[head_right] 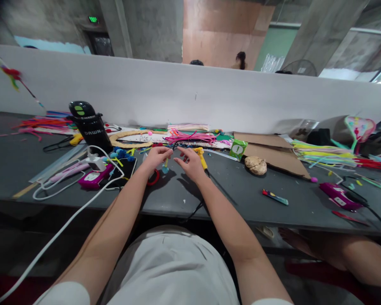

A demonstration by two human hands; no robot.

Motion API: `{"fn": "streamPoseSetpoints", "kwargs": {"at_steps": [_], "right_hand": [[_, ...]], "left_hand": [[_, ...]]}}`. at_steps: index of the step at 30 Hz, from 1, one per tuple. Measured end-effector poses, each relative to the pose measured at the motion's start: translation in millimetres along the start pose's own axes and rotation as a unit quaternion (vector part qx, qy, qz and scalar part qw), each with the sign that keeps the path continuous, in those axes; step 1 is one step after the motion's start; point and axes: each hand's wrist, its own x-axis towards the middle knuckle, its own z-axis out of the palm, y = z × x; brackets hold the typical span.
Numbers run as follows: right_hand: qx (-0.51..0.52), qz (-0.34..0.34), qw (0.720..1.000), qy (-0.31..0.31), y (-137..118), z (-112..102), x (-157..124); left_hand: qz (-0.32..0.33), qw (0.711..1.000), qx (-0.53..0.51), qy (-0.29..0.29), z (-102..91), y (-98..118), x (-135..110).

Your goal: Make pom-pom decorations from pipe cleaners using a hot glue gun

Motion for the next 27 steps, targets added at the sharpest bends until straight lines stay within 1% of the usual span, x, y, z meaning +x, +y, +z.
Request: {"fn": "streamPoseSetpoints", "kwargs": {"at_steps": [2,6,9,11,12,14,17,19,21,23,27], "right_hand": [[-0.032,-0.024,0.999,0.003,0.3,-0.5,-1.3],[-0.064,-0.047,0.997,-0.02,-0.8,-2.1,-1.6],[-0.076,-0.054,0.995,-0.023,-0.9,-2.3,-1.2],[-0.086,-0.054,0.995,-0.02,-0.6,-2.3,-0.7],[-0.092,-0.052,0.994,-0.017,-0.4,-2.2,-0.4],[-0.106,-0.038,0.994,-0.01,0.1,-1.9,0.2],[-0.133,0.01,0.991,-0.005,0.2,-1.2,0.5],[-0.153,0.046,0.987,-0.008,0.3,-1.0,-0.1],[-0.166,0.065,0.984,-0.008,1.3,-1.5,-0.8],[-0.157,0.06,0.986,-0.002,3.6,-2.1,-1.3],[-0.088,0.024,0.996,-0.006,8.9,-2.9,-1.1]], "left_hand": [[-0.004,0.999,0.0,-0.032,0.6,1.1,-1.3],[-0.013,0.997,-0.002,-0.076,0.7,4.6,-5.0],[-0.025,0.995,-0.006,-0.099,0.7,6.2,-6.7],[-0.034,0.994,-0.012,-0.105,0.7,6.0,-6.6],[-0.038,0.994,-0.016,-0.101,0.6,5.6,-6.3],[-0.043,0.996,-0.028,-0.074,0.2,4.6,-5.2],[-0.05,0.997,-0.055,-0.018,-1.0,3.0,-3.2],[-0.05,0.996,-0.073,0.005,-2.0,1.9,-1.9],[-0.043,0.995,-0.084,0.017,-2.9,0.8,-0.9],[-0.036,0.995,-0.089,0.029,-3.6,-0.1,-0.1],[-0.036,0.994,-0.094,0.04,-3.7,-1.0,0.3]]}}
